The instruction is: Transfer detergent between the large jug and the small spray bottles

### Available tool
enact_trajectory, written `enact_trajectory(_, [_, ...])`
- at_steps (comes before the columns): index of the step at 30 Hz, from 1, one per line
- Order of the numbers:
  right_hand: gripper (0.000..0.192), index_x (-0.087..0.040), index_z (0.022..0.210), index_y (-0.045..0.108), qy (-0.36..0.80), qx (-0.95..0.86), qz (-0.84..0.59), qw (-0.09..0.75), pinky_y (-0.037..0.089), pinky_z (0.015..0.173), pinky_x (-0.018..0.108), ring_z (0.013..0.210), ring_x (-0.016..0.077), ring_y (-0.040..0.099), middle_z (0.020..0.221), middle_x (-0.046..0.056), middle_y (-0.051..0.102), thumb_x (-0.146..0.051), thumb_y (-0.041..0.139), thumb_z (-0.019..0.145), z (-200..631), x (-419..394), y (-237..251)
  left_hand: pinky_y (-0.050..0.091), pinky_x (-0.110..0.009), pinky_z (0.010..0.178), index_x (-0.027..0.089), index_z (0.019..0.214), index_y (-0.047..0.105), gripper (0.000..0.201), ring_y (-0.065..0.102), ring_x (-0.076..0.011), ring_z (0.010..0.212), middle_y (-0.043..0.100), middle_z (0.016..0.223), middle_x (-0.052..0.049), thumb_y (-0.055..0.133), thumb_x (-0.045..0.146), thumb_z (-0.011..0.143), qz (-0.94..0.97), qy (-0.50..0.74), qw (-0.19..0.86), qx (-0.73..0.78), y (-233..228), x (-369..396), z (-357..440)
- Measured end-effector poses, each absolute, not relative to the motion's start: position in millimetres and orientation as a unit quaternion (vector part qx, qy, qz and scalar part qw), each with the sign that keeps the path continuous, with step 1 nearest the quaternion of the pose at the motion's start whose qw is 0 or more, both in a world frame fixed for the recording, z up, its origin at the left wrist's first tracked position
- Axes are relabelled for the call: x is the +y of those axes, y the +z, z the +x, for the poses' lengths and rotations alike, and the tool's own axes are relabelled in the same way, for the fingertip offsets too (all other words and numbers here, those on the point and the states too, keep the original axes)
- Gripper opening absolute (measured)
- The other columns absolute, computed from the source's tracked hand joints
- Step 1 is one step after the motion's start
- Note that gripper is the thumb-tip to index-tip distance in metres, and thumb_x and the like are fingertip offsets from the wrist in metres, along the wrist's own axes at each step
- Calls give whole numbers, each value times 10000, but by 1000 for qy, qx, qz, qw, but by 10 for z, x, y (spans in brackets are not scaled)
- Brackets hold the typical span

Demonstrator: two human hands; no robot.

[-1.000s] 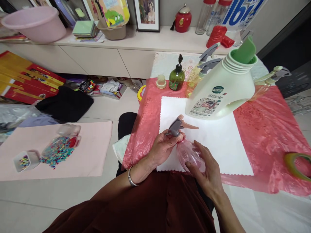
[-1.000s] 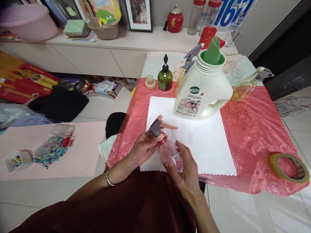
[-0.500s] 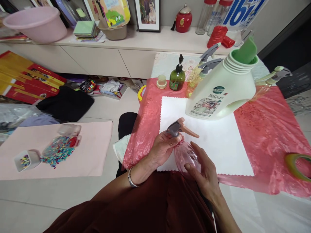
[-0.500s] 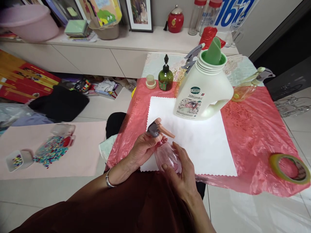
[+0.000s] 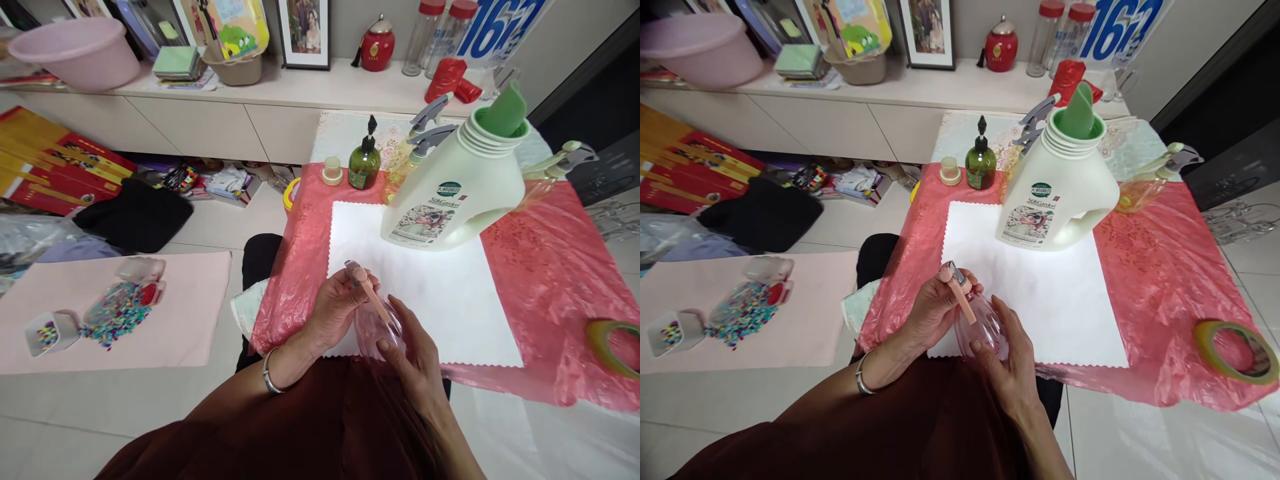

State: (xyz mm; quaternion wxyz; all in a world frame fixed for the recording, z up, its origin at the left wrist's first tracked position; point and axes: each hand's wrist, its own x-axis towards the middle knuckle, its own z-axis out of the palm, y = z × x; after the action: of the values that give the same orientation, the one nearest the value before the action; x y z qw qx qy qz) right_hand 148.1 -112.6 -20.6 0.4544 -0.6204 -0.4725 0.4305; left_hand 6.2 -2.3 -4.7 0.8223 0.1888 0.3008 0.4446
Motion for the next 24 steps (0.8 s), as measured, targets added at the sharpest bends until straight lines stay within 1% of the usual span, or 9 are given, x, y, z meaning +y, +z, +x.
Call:
enact_trajectory(7, [615,-209,1472,483,339,-536,-640,433,526,1021,420,1255,281,545,1392,109,516,-489,641,947,1464,-1110,-183,489,-338,869,157,930,762,305,669,-177,862,733,869,-45,904,297,698,195,436,819,317,-83,-30,58])
enact_trajectory(11, [605,-211,1457,498,310,-537,-655,433,559,962,409,1222,286,570,1377,109,530,-487,647,939,1442,-1127,-164,485,-353,897,165,929,768,330,688,-202,902,744,882,-57,908,347,692,204,443,812,321,-57,-43,75])
enact_trajectory(13, [599,-229,1441,524,353,-498,-651,452,542,996,433,1251,299,555,1391,100,531,-499,669,927,1441,-1132,-157,491,-377,914,158,921,772,363,699,-229,923,750,886,-73,910,395,682,211,429,817,323,-29,-30,68])
enact_trajectory(15, [580,-244,1421,555,451,-430,-616,481,525,1023,452,1262,306,552,1399,98,535,-509,683,921,1446,-1124,-150,500,-403,929,161,949,771,394,708,-246,927,757,889,-82,902,425,687,221,412,828,311,-7,-4,52])
enact_trajectory(17, [562,-239,1387,589,575,-331,-549,509,559,951,449,1161,303,618,1351,116,572,-536,670,917,1452,-1104,-143,503,-428,958,162,974,763,395,714,-249,926,759,889,-84,890,424,708,232,397,841,286,4,25,37])
enact_trajectory(19, [582,-224,1343,622,681,-232,-469,512,599,789,446,938,294,691,1214,138,642,-598,644,897,1452,-1079,-135,495,-457,1005,151,977,756,385,714,-246,926,752,886,-86,880,415,726,238,386,853,258,11,49,27])
enact_trajectory(21, [617,-196,1268,666,737,-177,-424,495,597,683,458,761,288,695,1023,143,686,-670,603,878,1445,-1057,-124,489,-484,1031,138,952,755,386,709,-242,910,734,871,-83,881,421,723,236,377,864,236,23,62,22])
enact_trajectory(22, [636,-175,1204,694,747,-173,-419,486,594,672,468,731,295,691,933,143,687,-706,580,873,1439,-1048,-118,490,-490,1032,135,941,757,401,704,-239,898,722,860,-77,890,432,708,231,374,869,229,33,63,20])
enact_trajectory(24, [687,-136,1048,732,746,-190,-431,470,593,708,487,781,321,695,821,149,669,-769,534,869,1431,-1030,-109,495,-489,1026,134,932,762,444,696,-236,886,696,835,-61,913,454,664,217,368,876,224,50,60,17])
